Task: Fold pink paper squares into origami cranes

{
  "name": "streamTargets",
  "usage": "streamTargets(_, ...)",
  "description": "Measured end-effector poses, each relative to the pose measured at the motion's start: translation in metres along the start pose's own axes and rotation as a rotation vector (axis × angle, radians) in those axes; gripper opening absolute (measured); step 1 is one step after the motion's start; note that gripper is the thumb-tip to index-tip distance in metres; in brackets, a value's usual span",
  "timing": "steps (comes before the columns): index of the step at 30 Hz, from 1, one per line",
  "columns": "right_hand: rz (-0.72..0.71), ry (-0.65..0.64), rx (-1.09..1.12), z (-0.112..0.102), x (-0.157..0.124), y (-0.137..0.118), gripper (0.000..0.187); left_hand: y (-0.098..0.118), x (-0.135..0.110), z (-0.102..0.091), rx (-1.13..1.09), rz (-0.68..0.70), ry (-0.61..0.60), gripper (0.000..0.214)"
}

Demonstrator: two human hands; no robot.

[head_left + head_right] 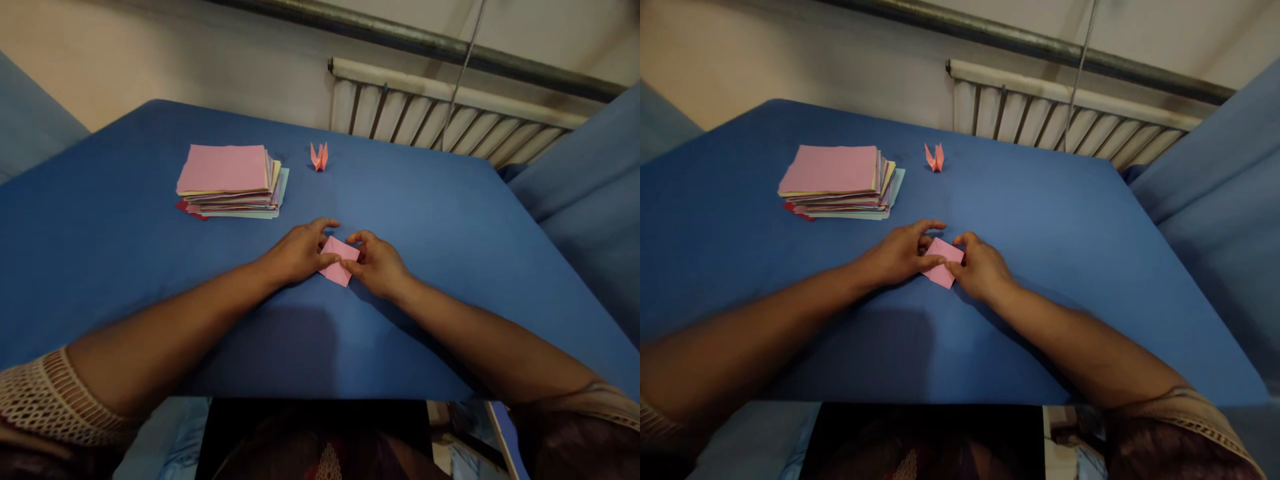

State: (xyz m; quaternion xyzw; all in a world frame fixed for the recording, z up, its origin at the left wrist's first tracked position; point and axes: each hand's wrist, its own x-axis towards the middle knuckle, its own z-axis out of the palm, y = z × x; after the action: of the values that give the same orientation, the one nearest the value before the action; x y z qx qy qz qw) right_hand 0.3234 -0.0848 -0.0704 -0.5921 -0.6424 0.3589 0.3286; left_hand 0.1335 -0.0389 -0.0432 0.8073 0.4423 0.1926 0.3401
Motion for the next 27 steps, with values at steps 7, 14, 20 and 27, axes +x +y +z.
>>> streamTargets(7, -0.329, 0.024, -0.476, -0.01, -0.009, -0.009, 0.021, 0.002, -0.01, 0.008, 0.415, 0.29, 0.112, 0.026)
streamTargets(14, -0.688, -0.343, -0.499, -0.036, -0.012, -0.001, 0.02, 0.01, -0.031, 0.001, 0.585, 0.485, -0.186, 0.018)
streamTargets(20, -0.782, -0.31, -0.602, -0.033, -0.006, 0.007, 0.022, 0.018, -0.034, -0.005, 0.703, 0.522, -0.227, 0.027)
streamTargets(27, -0.782, -0.271, -0.668, -0.029, -0.008, 0.005, 0.025, 0.016, -0.034, -0.002, 0.73, 0.516, -0.158, 0.026)
